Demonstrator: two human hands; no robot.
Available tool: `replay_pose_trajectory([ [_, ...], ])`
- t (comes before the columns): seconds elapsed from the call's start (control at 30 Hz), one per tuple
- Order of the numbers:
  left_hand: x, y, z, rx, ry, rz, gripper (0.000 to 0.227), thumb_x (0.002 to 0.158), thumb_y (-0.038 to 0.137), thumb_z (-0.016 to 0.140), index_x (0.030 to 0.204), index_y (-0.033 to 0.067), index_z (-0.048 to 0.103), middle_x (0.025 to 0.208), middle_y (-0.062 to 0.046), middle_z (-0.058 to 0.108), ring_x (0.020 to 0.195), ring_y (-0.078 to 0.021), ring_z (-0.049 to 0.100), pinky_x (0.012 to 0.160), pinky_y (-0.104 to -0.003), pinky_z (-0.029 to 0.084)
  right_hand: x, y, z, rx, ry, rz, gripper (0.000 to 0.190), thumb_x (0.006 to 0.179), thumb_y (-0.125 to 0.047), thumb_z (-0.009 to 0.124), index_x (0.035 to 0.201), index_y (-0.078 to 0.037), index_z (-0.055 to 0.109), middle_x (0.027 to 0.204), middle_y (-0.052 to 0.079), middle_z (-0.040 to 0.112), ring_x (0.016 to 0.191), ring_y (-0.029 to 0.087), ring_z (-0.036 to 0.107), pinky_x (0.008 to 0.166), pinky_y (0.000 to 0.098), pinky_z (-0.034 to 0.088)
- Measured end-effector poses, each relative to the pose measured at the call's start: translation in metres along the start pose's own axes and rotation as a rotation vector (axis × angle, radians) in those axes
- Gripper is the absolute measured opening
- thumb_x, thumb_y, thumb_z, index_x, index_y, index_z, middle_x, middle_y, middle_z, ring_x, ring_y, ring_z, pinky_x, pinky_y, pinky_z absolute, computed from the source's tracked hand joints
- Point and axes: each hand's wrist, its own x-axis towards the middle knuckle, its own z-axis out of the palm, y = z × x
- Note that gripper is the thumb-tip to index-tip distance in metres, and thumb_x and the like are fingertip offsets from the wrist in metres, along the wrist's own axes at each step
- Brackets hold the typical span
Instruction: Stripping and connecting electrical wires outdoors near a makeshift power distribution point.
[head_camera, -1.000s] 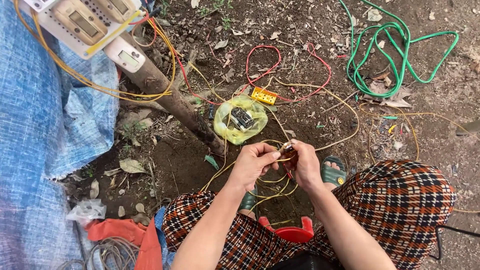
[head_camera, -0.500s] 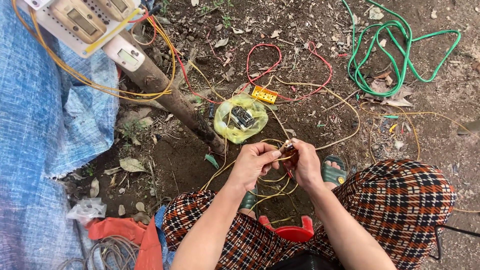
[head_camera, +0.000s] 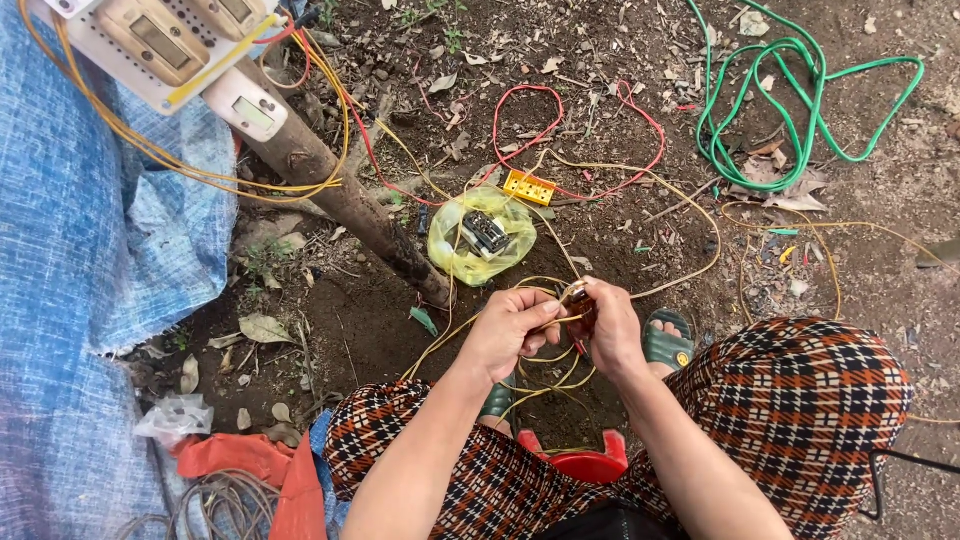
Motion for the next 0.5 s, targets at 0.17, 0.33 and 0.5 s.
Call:
replay_pose_trajectory([
  [0.17,0.0,0.0,0.001,0.012,0.027,0.029,0.007,0.096,0.008,0.068,0.095,0.001,0.068,0.058,-0.016,0.064,0.039,-0.0045,0.04,0.035,-0.013,0.025,-0.008,-0.013,0.005,-0.045,-0.017,-0.001,0.036,0.09,-0.028,0.051,0.075,-0.001,0.069,0.056,0.016,0.059,0.045,0.017,0.053,0.036,0.0219,0.031],
  [0.33,0.002,-0.006,-0.001,0.067,0.072,0.107,0.008,0.092,0.007,0.074,0.095,0.0005,0.07,0.059,-0.017,0.067,0.04,-0.0048,0.044,0.036,-0.013,0.027,-0.009,-0.013,0.007,-0.048,-0.014,-0.006,0.038,0.09,-0.028,0.051,0.076,0.002,0.07,0.056,0.017,0.059,0.044,0.018,0.052,0.036,0.0223,0.032],
  [0.5,-0.004,0.006,0.004,0.359,0.152,0.28,0.005,0.087,0.002,0.077,0.092,0.0007,0.075,0.066,-0.016,0.073,0.047,-0.0094,0.065,0.039,-0.012,0.038,-0.007,-0.008,0.006,-0.045,-0.019,-0.018,0.038,0.09,-0.029,0.052,0.077,0.002,0.071,0.055,0.018,0.058,0.043,0.019,0.051,0.035,0.0232,0.031],
])
